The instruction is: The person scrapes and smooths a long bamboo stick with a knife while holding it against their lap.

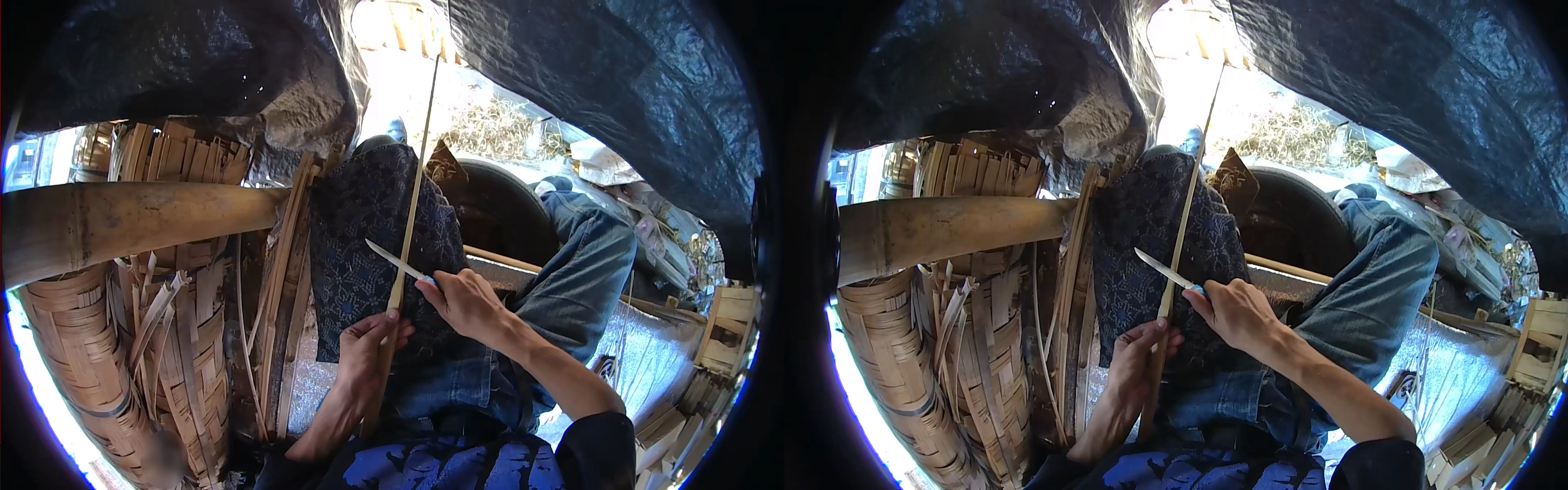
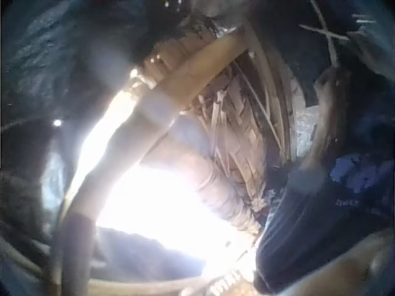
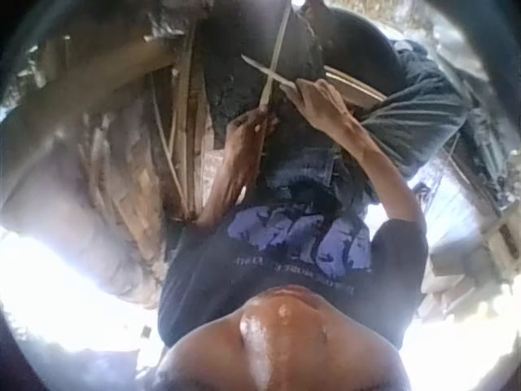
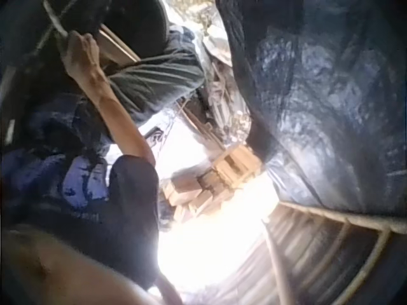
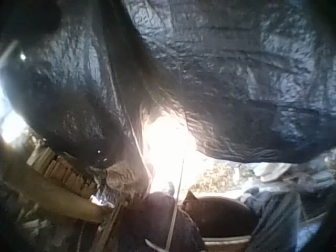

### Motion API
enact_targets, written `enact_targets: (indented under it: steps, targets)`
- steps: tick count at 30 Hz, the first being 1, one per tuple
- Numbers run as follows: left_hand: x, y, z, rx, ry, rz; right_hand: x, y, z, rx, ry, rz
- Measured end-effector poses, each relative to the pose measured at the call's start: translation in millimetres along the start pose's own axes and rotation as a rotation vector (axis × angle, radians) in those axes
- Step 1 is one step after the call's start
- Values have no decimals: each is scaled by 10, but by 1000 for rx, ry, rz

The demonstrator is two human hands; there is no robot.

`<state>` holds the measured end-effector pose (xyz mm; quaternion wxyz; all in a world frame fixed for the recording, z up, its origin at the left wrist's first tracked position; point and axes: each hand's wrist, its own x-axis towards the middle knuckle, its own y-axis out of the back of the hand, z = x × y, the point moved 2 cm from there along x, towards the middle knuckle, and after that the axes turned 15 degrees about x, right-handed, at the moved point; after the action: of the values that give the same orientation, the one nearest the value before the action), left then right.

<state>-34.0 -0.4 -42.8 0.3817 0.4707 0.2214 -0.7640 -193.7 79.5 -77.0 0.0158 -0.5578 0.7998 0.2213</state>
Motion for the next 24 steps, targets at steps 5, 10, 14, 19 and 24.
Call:
enact_targets:
  steps: [5, 10, 14, 19, 24]
  targets:
    - [-8, 16, -98, -15, 13, 33, 296, -8, 60, 37, 45, 79]
    - [17, 23, -72, -56, 33, 19, 391, 18, 145, 131, 146, 106]
    - [-18, 22, -71, -126, 34, 3, 66, 52, 20, 140, 38, -68]
    - [-15, -15, -30, -29, 35, -10, -76, 28, 22, -15, 21, 31]
    - [-6, -7, -32, -30, 24, 46, 272, 147, 139, 37, -27, 119]
